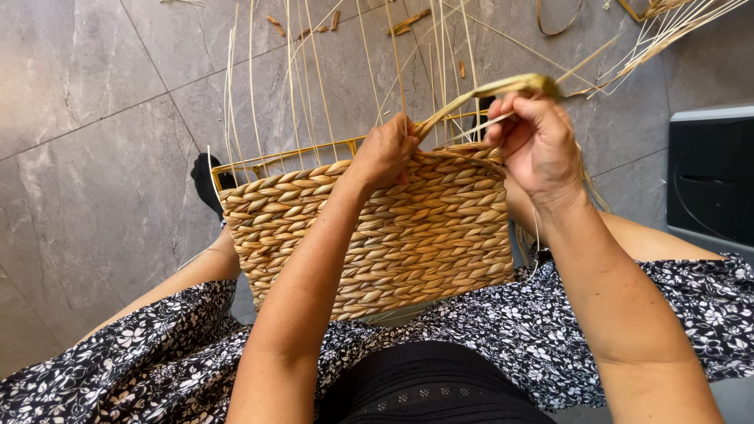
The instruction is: The person sits on the floor with a water hyacinth basket on their lap and weaves flat strands over and under the upright stakes along the top edge, tucking and tightening each strand by hand. They pull new strands from the pile beside them and press the woven rows down against the metal frame as they work around the rim.
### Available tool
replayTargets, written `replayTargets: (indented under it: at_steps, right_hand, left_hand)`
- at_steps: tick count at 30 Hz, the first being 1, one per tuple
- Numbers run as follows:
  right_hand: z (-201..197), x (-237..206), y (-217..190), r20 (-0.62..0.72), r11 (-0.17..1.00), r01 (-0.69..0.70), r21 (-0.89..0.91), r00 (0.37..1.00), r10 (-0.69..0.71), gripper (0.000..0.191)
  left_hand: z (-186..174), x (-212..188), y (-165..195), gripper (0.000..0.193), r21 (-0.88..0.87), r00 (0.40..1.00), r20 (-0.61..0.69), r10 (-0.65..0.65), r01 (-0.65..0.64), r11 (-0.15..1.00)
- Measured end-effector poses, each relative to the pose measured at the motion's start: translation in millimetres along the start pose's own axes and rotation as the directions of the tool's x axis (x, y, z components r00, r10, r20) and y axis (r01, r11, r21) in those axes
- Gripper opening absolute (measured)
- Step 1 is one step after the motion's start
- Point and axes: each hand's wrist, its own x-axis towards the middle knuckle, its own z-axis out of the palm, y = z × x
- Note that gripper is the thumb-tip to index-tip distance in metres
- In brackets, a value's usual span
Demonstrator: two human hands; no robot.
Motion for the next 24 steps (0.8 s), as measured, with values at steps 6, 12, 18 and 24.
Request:
replayTargets:
  at_steps: [6, 12, 18, 24]
  right_hand:
    - [33, 3, 0, -0.095, 0.992, 0.014, 0.122, 0.995, -0.002, 0.027]
    - [47, -11, -3, 0.138, 0.939, 0.027, -0.342, 0.99, 0.022, 0.026]
    - [32, 19, -21, 0.337, -0.152, 0.327, -0.933, 0.94, -0.045, 0.027]
    - [6, 29, -8, 0.103, -0.33, 0.139, -0.934, 0.987, 0.122, 0.026]
  left_hand:
    - [5, 5, -1, 0.016, 0.102, 0.997, -0.077, 0.013, -0.006, 0.995]
    - [25, 11, -10, 0.009, 0.472, 0.955, -0.198, 0.222, -0.106, 0.875]
    - [12, 7, -15, 0.019, 0.156, 0.986, -0.091, 0.139, -0.124, 0.98]
    - [1, 13, -7, 0.03, -0.092, 0.997, 0.081, -0.01, 0.018, 0.996]
